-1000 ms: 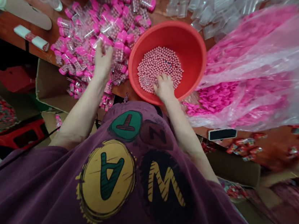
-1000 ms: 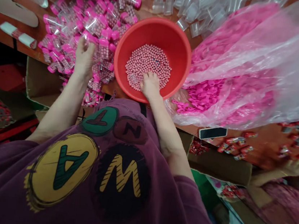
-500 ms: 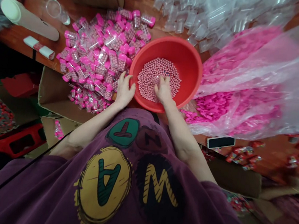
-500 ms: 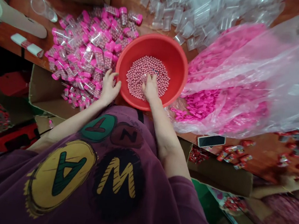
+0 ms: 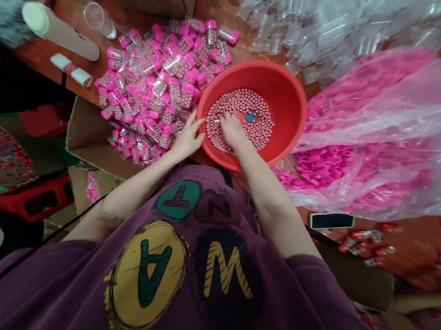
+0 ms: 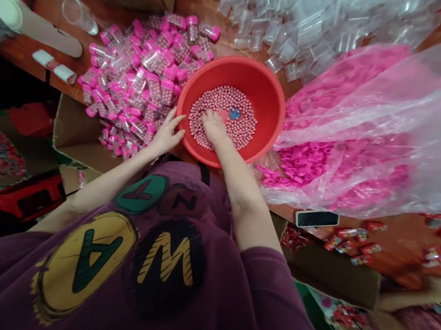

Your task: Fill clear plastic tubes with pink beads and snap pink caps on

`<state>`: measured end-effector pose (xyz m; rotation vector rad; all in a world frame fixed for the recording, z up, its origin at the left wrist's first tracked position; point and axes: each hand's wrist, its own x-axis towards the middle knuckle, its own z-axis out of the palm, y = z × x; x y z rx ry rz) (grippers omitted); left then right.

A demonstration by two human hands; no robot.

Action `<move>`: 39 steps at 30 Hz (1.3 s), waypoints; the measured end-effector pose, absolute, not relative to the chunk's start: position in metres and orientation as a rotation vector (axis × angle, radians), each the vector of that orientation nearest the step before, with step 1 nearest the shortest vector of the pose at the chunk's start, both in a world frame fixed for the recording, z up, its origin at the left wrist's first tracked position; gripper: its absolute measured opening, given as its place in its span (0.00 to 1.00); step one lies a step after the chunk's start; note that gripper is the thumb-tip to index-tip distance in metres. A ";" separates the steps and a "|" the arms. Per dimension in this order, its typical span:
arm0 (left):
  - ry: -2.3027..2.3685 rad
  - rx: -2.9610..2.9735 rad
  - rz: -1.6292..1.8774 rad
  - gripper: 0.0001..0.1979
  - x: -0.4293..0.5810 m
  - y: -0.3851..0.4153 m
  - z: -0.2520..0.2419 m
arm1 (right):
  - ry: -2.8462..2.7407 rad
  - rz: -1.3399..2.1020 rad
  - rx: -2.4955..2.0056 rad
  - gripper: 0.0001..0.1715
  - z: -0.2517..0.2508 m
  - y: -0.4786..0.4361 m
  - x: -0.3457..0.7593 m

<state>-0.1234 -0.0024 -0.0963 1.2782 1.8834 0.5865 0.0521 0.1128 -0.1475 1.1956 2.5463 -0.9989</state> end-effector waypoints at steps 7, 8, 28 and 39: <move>1.998 1.221 0.730 0.15 -0.132 0.005 -0.069 | 2.502 -1.514 1.471 0.32 -0.143 0.100 0.068; 1.975 1.179 0.768 0.14 -0.128 0.008 -0.066 | 2.510 -1.558 1.536 0.32 -0.139 0.099 0.073; 1.143 0.554 0.771 0.10 -0.049 0.057 -0.012 | 2.644 -1.863 1.643 0.25 -0.020 0.092 0.158; 1.166 0.618 0.643 0.08 -0.049 0.071 -0.012 | 2.446 -2.097 1.582 0.14 -0.017 0.089 0.162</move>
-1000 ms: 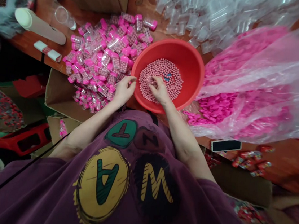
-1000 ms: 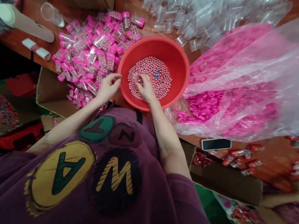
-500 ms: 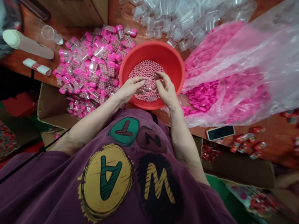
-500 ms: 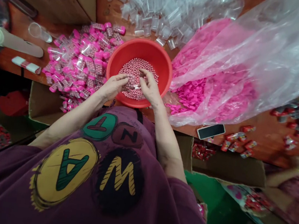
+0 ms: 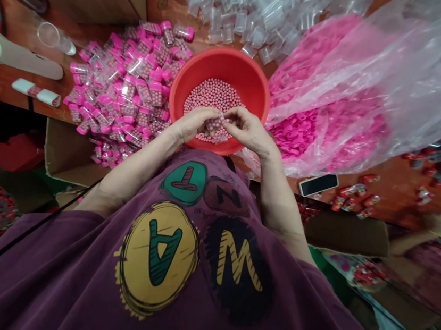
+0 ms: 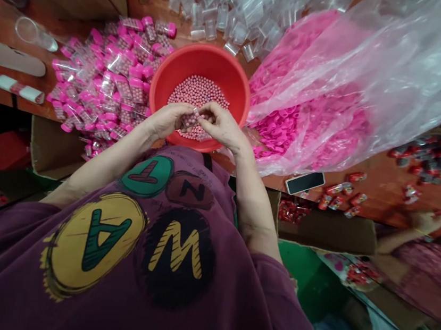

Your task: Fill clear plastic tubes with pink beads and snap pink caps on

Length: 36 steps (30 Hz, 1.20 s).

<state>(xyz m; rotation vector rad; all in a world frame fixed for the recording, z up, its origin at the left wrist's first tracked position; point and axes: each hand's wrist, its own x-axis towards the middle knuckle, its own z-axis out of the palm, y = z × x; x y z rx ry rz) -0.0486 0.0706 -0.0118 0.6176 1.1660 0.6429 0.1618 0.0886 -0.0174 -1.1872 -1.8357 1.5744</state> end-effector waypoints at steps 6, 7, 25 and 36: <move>1.147 0.565 0.648 0.05 -0.050 0.074 -0.011 | -1.592 1.772 -1.152 0.19 -0.023 0.090 0.155; 1.147 0.565 0.644 0.05 -0.050 0.075 -0.011 | -1.553 1.784 -1.159 0.21 -0.023 0.089 0.154; 1.103 0.539 0.586 0.19 -0.048 0.066 -0.035 | -1.264 1.377 -1.599 0.24 -0.076 0.061 0.216; 1.256 0.677 0.566 0.09 -0.057 0.065 -0.046 | -1.243 0.900 -2.290 0.10 -0.127 0.012 0.328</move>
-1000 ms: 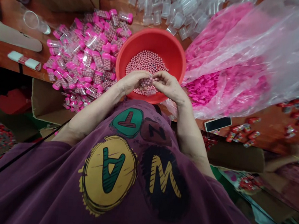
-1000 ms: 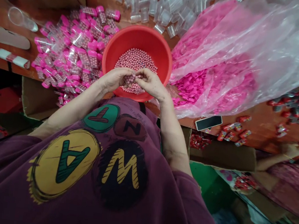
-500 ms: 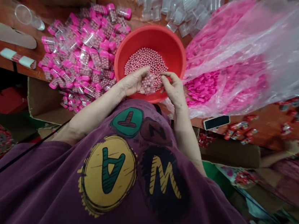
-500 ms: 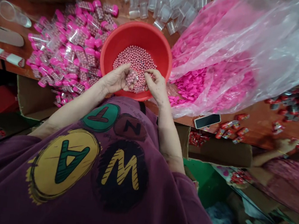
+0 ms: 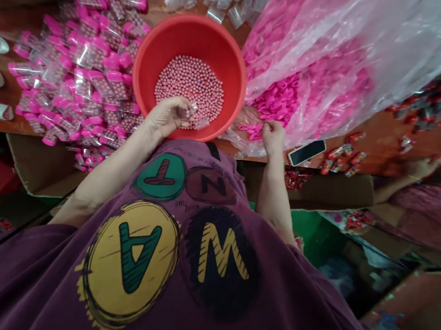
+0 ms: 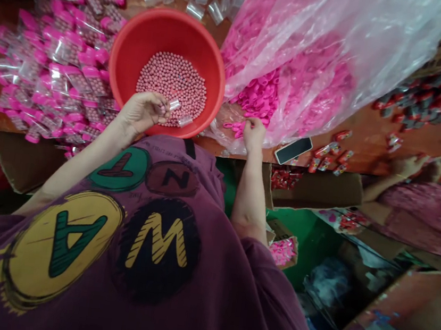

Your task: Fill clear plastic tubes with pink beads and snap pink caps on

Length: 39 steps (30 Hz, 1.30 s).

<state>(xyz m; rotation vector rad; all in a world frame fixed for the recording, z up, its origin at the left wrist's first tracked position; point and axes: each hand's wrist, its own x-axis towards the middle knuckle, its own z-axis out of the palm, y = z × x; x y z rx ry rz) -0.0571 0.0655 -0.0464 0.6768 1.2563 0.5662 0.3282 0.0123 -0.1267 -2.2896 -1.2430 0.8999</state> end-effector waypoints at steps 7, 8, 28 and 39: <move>1.228 0.480 0.556 0.06 -0.034 0.070 -0.030 | -1.923 0.947 -2.424 0.25 -0.136 0.004 0.274; 1.195 0.426 0.577 0.08 -0.031 0.070 -0.027 | -1.931 0.946 -2.436 0.24 -0.138 0.005 0.271; 0.948 0.222 0.866 0.12 -0.022 0.071 -0.008 | -1.691 1.092 -1.347 0.29 -0.033 0.078 0.166; 0.945 0.265 0.853 0.07 -0.021 0.070 -0.006 | -1.897 0.919 -1.376 0.21 -0.014 0.070 0.166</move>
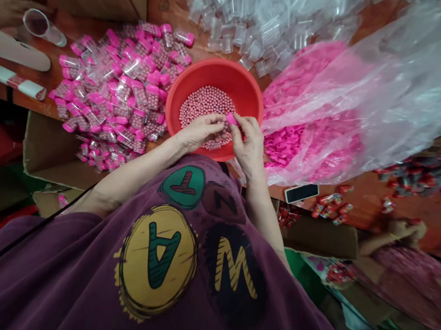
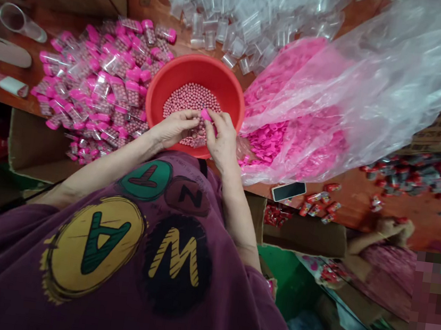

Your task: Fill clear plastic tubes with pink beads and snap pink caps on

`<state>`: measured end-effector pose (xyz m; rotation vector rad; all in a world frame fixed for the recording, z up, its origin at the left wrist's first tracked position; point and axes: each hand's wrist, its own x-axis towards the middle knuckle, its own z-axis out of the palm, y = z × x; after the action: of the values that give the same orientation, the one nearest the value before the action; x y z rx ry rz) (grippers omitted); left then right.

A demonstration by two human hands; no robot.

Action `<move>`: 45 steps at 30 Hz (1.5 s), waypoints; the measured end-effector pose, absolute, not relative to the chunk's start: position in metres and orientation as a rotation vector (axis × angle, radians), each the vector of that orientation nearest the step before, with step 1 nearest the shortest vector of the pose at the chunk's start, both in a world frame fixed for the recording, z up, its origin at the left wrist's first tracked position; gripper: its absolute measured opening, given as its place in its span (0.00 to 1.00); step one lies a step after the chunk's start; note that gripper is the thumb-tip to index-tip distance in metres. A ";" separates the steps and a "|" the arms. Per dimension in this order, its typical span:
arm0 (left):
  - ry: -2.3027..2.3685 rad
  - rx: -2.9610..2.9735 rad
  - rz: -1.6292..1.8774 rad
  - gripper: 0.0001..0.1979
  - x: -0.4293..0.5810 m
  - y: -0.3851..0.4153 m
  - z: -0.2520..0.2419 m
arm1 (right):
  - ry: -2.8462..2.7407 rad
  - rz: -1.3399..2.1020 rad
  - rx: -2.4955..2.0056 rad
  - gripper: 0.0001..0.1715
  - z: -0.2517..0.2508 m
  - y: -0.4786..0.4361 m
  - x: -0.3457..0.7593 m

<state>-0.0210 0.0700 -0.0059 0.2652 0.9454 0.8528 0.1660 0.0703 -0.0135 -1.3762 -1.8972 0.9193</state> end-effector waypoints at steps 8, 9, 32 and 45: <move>0.987 0.220 0.820 0.05 -0.024 0.072 -0.003 | -2.052 0.795 -1.495 0.24 -0.015 0.067 0.172; 0.978 0.216 0.829 0.05 -0.024 0.072 -0.004 | -2.094 0.793 -1.506 0.22 -0.012 0.065 0.170; 0.963 0.296 0.796 0.09 -0.023 0.072 -0.005 | -1.804 0.926 -1.453 0.24 -0.003 0.069 0.163; 0.923 0.336 0.832 0.04 -0.019 0.061 -0.009 | -1.778 0.914 -1.414 0.21 -0.003 0.061 0.165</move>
<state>-0.0193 0.0612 -0.0093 0.3358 0.9231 0.8322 0.1648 0.0606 -0.0034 -1.4145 -1.7778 0.9139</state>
